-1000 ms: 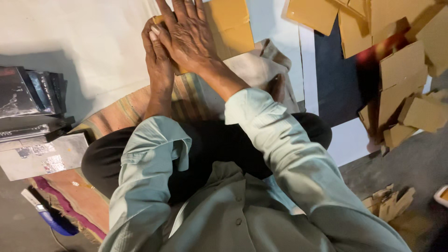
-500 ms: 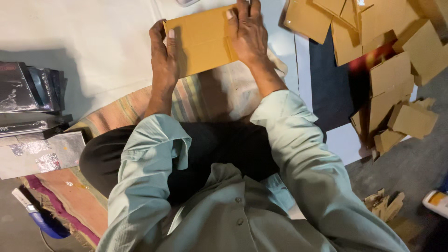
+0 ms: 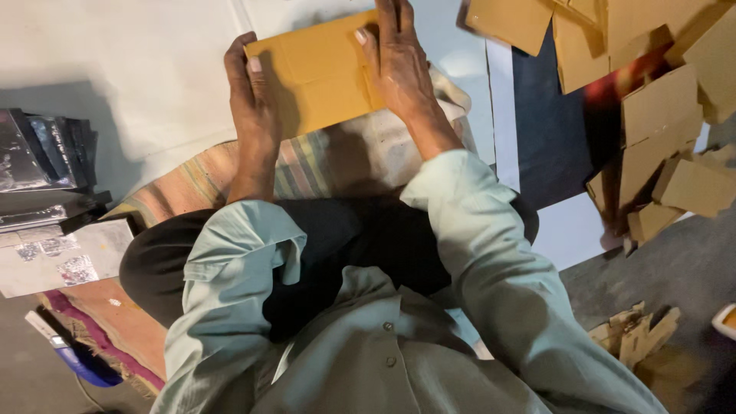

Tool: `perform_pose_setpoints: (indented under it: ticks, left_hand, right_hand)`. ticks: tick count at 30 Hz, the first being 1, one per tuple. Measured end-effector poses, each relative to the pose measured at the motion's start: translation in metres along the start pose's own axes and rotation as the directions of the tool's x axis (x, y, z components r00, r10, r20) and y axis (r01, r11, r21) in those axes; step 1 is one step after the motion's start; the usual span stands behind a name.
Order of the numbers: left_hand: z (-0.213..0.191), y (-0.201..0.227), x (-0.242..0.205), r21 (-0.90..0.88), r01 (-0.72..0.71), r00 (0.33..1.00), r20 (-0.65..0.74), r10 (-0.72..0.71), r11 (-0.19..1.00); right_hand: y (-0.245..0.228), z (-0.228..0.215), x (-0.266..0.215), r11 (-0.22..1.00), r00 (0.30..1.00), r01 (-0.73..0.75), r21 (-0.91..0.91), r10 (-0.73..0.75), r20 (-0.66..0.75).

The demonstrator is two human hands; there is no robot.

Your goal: The person sits cross-legged on the floor and assembles small cardboard boxes by folding flaps and sealing them with clear packing tape. The person repeatedly picks up flat cardboard pieces, folds them into box shapes, and applies tape to secure the seams.

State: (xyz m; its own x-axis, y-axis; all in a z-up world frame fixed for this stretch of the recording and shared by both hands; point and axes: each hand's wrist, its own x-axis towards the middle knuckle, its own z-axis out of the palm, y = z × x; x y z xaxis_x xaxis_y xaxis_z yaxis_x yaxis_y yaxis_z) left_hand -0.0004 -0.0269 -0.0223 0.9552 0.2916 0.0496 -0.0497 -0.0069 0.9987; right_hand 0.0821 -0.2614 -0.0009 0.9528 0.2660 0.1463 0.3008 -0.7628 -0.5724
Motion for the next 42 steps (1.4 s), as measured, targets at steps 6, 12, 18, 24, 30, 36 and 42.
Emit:
perform_pose_setpoints:
  ticks: [6, 12, 18, 24, 30, 36, 42]
  left_hand:
    - [0.006, 0.012, 0.002, 0.226, -0.024, 0.998, -0.053, 0.037, 0.974]
    - [0.015, 0.036, 0.015, 0.662, -0.292, 0.898, -0.059, 0.437, 0.69]
    - [0.054, 0.03, 0.074, 0.666, -0.209, 0.943, -0.058, 0.329, 0.716]
    - [0.06, 0.009, 0.077, 0.836, -0.36, 0.927, 0.27, 0.261, 0.414]
    - [0.042, 0.026, 0.079, 0.839, -0.402, 0.912, 0.332, 0.241, 0.368]
    - [0.038, 0.034, 0.081, 0.821, -0.452, 0.892, 0.414, 0.181, 0.35]
    - [0.041, 0.026, 0.096, 0.78, -0.425, 0.868, 0.495, -0.037, 0.46]
  right_hand:
    - [-0.002, 0.012, 0.009, 0.924, 0.999, 0.014, -0.382, -0.028, -0.032]
    - [-0.007, 0.012, 0.013, 0.919, 0.995, -0.011, -0.395, -0.027, -0.092]
    - [-0.012, 0.008, 0.009, 0.926, 0.997, -0.006, -0.379, -0.026, -0.079]
    - [-0.01, 0.009, 0.008, 0.947, 0.999, -0.043, -0.319, 0.033, -0.036]
    - [-0.01, 0.009, 0.011, 0.944, 0.999, -0.007, -0.33, -0.01, -0.049]
    - [0.002, 0.008, 0.033, 0.954, 0.993, 0.048, -0.296, -0.077, -0.089]
    - [0.023, 0.048, 0.121, 0.79, 0.95, -0.307, 0.531, 0.288, 0.119]
